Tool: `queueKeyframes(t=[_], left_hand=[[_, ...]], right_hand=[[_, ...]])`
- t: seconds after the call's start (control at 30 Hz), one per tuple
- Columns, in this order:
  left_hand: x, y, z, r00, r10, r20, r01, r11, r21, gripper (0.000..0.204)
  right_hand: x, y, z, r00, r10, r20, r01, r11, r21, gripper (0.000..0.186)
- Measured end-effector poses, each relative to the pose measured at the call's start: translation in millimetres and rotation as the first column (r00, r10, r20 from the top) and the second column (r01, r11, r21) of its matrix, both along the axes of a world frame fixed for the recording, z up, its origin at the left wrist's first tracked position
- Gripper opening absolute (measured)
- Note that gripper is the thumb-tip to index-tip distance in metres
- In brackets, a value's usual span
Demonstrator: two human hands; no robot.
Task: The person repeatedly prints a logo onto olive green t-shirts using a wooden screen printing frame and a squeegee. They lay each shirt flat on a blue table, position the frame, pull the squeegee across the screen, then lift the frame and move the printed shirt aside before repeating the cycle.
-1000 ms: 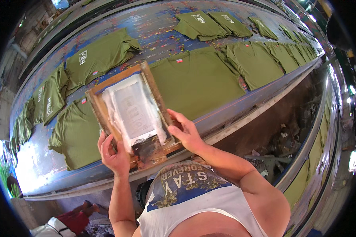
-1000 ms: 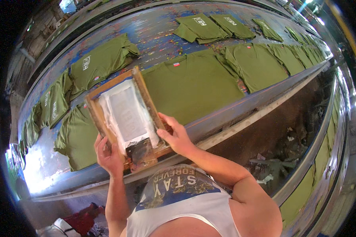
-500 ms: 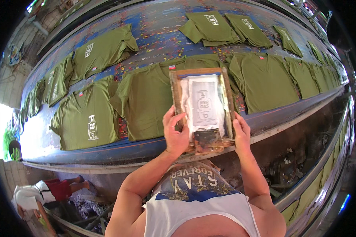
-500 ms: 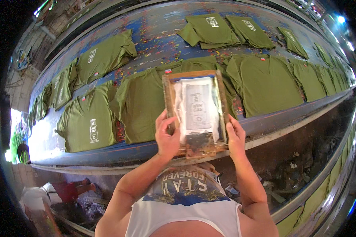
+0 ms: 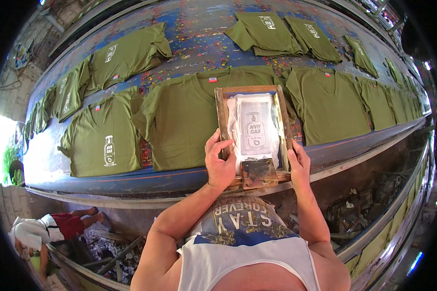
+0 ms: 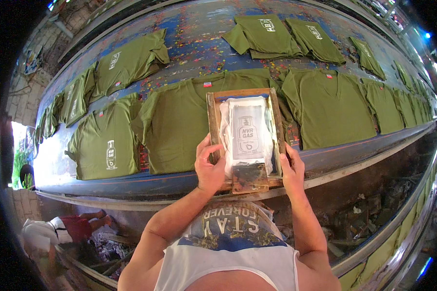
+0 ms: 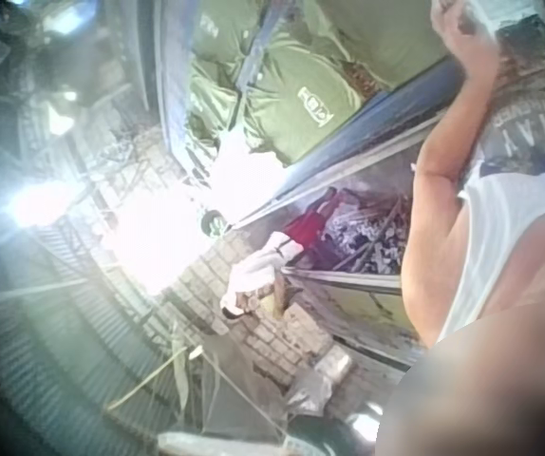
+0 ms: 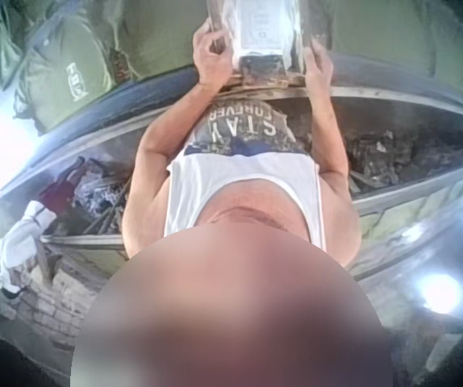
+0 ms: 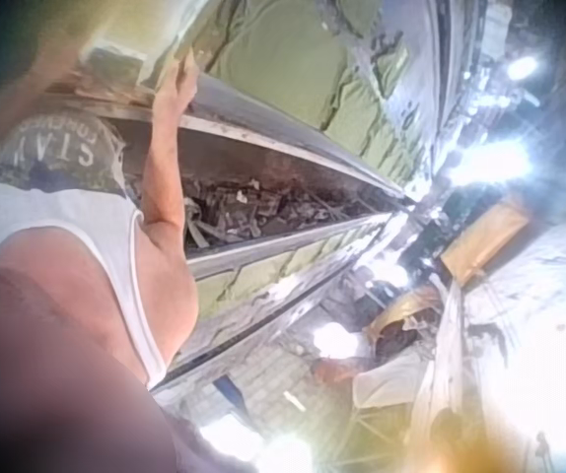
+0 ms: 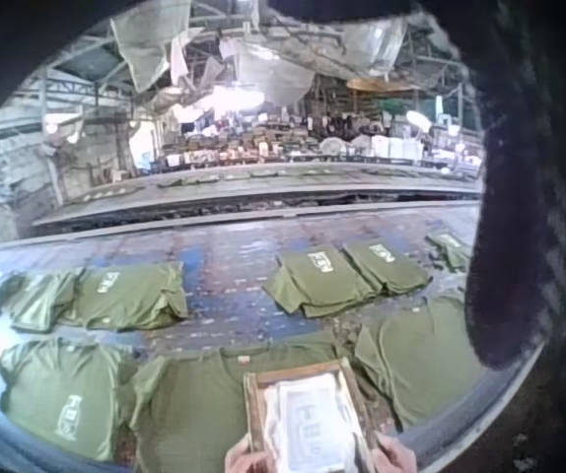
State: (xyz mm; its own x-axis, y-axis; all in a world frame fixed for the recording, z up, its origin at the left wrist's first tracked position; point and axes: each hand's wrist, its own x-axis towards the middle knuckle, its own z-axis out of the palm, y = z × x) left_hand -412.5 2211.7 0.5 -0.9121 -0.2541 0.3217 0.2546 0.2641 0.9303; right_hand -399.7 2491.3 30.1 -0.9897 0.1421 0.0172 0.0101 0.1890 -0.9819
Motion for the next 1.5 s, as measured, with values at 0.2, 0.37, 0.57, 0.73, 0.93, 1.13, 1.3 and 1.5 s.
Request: queueKeyframes(t=[0.2, 0.37, 0.57, 0.73, 0.93, 1.13, 1.3, 1.5], left_hand=[[-1, -2, -2, 1.000, 0.017, 0.003, -0.017, 1.000, -0.025, 0.038], [0, -2, -6, 0.999, 0.041, 0.027, -0.040, 0.999, -0.034, 0.037], [1, -4, -14, 0.997, 0.059, 0.044, -0.059, 0.998, 0.006, 0.035], [0, -7, -17, 0.997, 0.035, 0.073, -0.037, 0.999, 0.026, 0.032], [2, -9, -19, 0.995, -0.008, 0.103, -0.002, 0.995, 0.098, 0.029], [1, -8, -23, 0.997, -0.018, 0.069, 0.009, 0.991, 0.135, 0.029], [1, -8, -26, 0.997, -0.006, 0.070, -0.003, 0.992, 0.126, 0.027], [1, -10, -23, 0.994, 0.020, 0.105, -0.027, 0.998, 0.063, 0.020]], right_hand=[[-6, 2, -11, 1.000, 0.016, -0.011, -0.015, 0.998, 0.060, 0.049], [-11, 7, -19, 0.999, 0.024, 0.040, -0.032, 0.978, 0.206, 0.054], [-11, 8, -13, 0.997, 0.071, 0.021, -0.074, 0.969, 0.235, 0.058], [-12, 6, -8, 0.996, 0.090, -0.005, -0.086, 0.963, 0.256, 0.058], [-12, 7, -13, 0.996, 0.087, -0.023, -0.077, 0.959, 0.273, 0.057], [-11, 9, -17, 0.994, 0.099, -0.035, -0.086, 0.960, 0.266, 0.057], [-11, 9, -18, 0.995, 0.095, -0.021, -0.085, 0.955, 0.283, 0.057], [-12, 8, -17, 0.988, 0.117, -0.097, -0.077, 0.936, 0.343, 0.054]])
